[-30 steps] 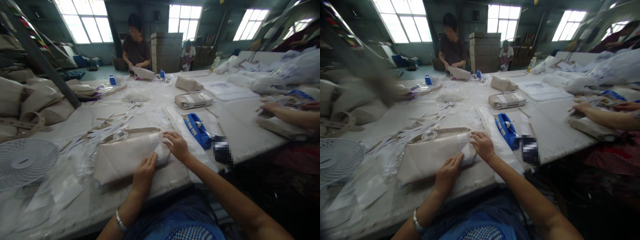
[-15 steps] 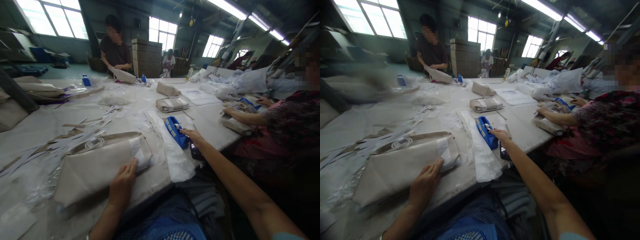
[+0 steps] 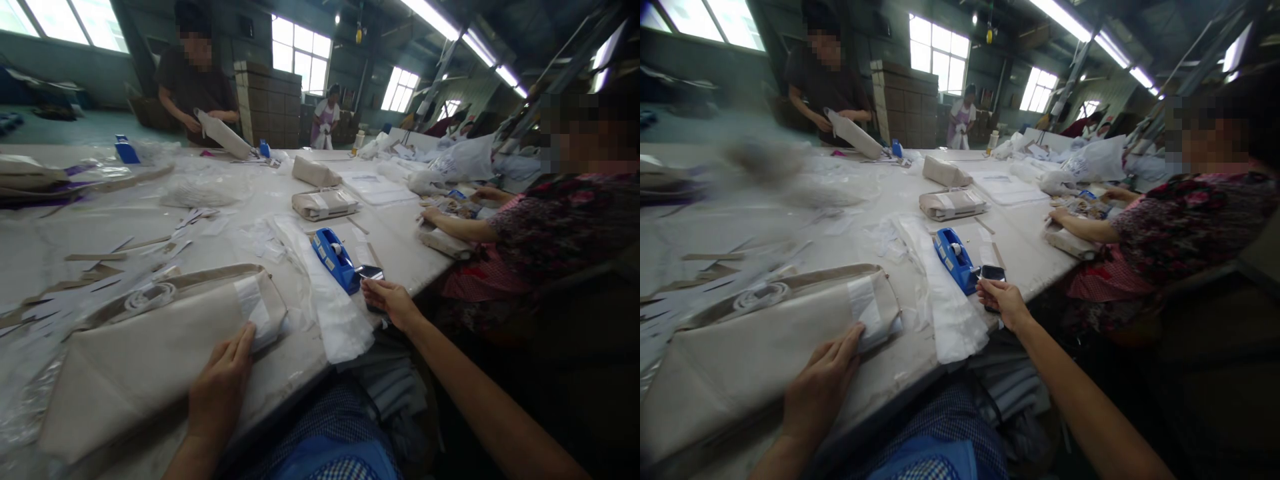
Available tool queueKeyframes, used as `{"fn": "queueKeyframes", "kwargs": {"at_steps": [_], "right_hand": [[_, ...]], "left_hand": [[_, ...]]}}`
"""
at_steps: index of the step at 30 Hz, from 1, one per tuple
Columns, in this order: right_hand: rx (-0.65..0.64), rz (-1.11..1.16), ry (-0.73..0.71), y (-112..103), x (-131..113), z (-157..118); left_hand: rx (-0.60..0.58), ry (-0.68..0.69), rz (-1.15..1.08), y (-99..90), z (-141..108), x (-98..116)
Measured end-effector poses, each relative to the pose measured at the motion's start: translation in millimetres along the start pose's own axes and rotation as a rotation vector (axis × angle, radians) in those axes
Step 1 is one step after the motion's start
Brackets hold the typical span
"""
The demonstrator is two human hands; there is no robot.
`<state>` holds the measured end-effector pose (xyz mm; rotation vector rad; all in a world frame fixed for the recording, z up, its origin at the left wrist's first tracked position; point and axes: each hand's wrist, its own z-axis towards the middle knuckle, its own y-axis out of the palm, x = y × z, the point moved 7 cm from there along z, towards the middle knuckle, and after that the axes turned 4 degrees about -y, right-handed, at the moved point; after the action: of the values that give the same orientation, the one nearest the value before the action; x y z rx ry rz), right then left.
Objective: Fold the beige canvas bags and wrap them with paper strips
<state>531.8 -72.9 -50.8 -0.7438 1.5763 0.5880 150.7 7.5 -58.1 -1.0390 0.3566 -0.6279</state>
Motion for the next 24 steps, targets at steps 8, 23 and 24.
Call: {"fn": "queueKeyframes", "kwargs": {"at_steps": [8,23,24], "right_hand": [[0.081,-0.319,-0.216,-6,3,25],[-0.368,-1.101,-0.908,23,-72,-44],[-0.443,-1.084,-0.915,38,-77,-48]], "left_hand": [[0.008,0.019,0.013,0.5,1,0],[-0.002,-0.022,-0.073,-2.5,3,0],[-0.01,-0.035,-0.081,-3.1,3,0]]}}
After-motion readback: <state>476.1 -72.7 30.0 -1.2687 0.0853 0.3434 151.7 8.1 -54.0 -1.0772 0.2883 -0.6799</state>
